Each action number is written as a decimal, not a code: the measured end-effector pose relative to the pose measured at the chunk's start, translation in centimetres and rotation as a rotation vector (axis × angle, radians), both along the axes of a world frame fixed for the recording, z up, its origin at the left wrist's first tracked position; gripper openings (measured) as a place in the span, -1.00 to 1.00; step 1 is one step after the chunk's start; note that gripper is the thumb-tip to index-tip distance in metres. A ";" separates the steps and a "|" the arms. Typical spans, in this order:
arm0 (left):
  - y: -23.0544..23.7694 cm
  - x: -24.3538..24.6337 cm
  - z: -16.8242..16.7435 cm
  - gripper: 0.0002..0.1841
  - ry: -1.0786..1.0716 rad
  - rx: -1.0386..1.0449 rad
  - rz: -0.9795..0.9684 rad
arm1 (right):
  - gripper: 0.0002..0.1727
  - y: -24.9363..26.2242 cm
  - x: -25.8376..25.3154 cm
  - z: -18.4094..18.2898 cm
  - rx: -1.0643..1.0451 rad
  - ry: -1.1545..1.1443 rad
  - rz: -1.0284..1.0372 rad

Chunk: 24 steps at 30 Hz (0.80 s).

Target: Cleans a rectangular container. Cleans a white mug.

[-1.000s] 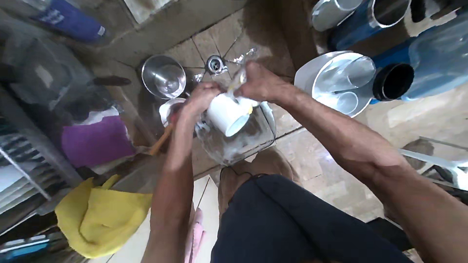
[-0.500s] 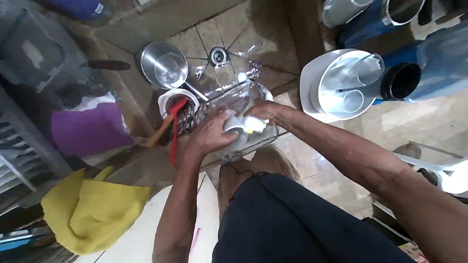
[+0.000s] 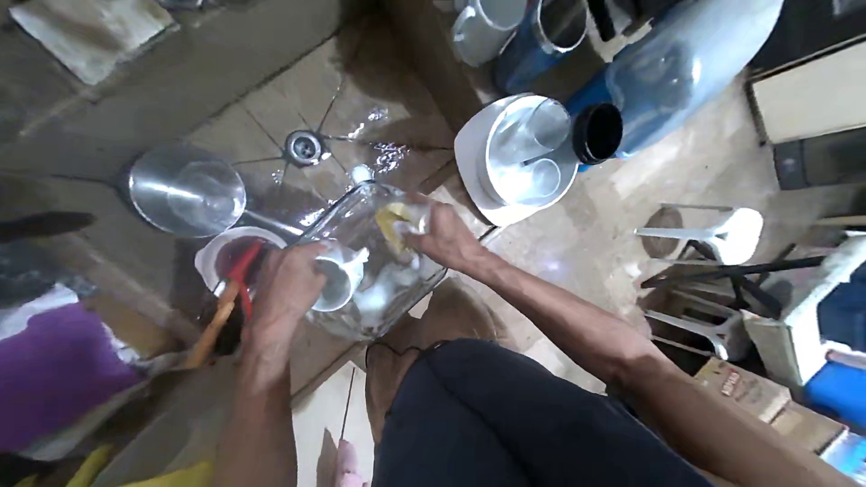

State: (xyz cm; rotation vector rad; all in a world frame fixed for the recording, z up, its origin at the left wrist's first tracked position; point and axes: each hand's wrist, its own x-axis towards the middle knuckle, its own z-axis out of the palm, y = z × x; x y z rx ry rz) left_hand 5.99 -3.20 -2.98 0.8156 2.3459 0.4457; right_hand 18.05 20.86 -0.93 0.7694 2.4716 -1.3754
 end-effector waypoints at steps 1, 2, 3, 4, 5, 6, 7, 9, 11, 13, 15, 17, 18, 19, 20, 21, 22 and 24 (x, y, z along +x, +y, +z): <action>0.8 -0.3 0.2 -0.64 0.001 -0.027 -0.019 | -0.44 0.6 1.1 0.5 0.044 0.070 -0.012; 1.3 -0.5 0.5 -0.65 0.003 -0.051 -0.048 | -0.41 1.2 2.3 0.9 0.074 0.123 -0.023; 1.6 -0.6 0.8 -0.66 0.000 -0.083 -0.081 | -0.39 1.5 3.5 1.1 0.100 0.162 -0.030; 2.0 -0.8 1.1 -0.69 -0.012 -0.123 -0.109 | -0.37 1.8 4.3 1.0 0.108 0.181 -0.039; 2.5 -0.9 1.3 -0.69 -0.030 -0.176 -0.136 | -0.35 2.0 4.7 0.6 0.105 0.186 -0.048; 3.0 -0.9 1.7 -0.69 -0.057 -0.232 -0.161 | -0.35 2.1 4.8 0.1 0.097 0.184 -0.051; 3.6 -1.0 1.9 -0.68 -0.073 -0.288 -0.191 | -0.36 2.0 4.8 -0.3 0.081 0.175 -0.054; 4.6 -1.0 2.4 -0.68 -0.078 -0.377 -0.253 | -0.36 1.5 4.6 -0.8 0.045 0.172 -0.053; 5.2 -1.1 2.6 -0.66 -0.091 -0.426 -0.284 | -0.33 1.1 4.5 -1.3 0.005 0.174 -0.068; 4.8 -1.4 2.5 -0.65 -0.077 -0.364 -0.286 | -0.32 1.2 4.6 -2.4 -0.046 0.177 -0.103; 4.3 -1.3 3.1 -0.61 -0.020 -0.214 -0.285 | -0.32 1.3 4.7 -3.2 -0.082 0.188 -0.154; 5.7 -0.3 5.0 -0.64 0.065 0.008 -0.261 | -0.24 2.0 4.4 -3.2 -0.145 0.142 -0.217; 7.2 0.7 6.2 -0.68 0.095 0.118 -0.239 | -0.21 2.4 4.4 -3.2 -0.179 0.131 -0.257; 9.2 2.1 7.3 -0.72 0.098 0.225 -0.217 | -0.22 2.6 4.5 -3.4 -0.205 0.136 -0.293; 11.5 3.7 8.2 -0.73 0.078 0.336 -0.209 | -0.23 2.9 4.6 -3.6 -0.220 0.142 -0.314; 13.9 5.4 8.6 -0.73 0.052 0.435 -0.223 | -0.29 3.0 5.0 -3.5 -0.226 0.128 -0.308; 16.5 7.0 8.4 -0.71 0.040 0.495 -0.268 | -0.34 3.3 6.0 -3.0 -0.231 0.059 -0.256; 21.5 9.6 6.9 -0.64 0.058 0.489 -0.383 | -0.49 3.9 8.3 -1.1 -0.233 -0.242 -0.099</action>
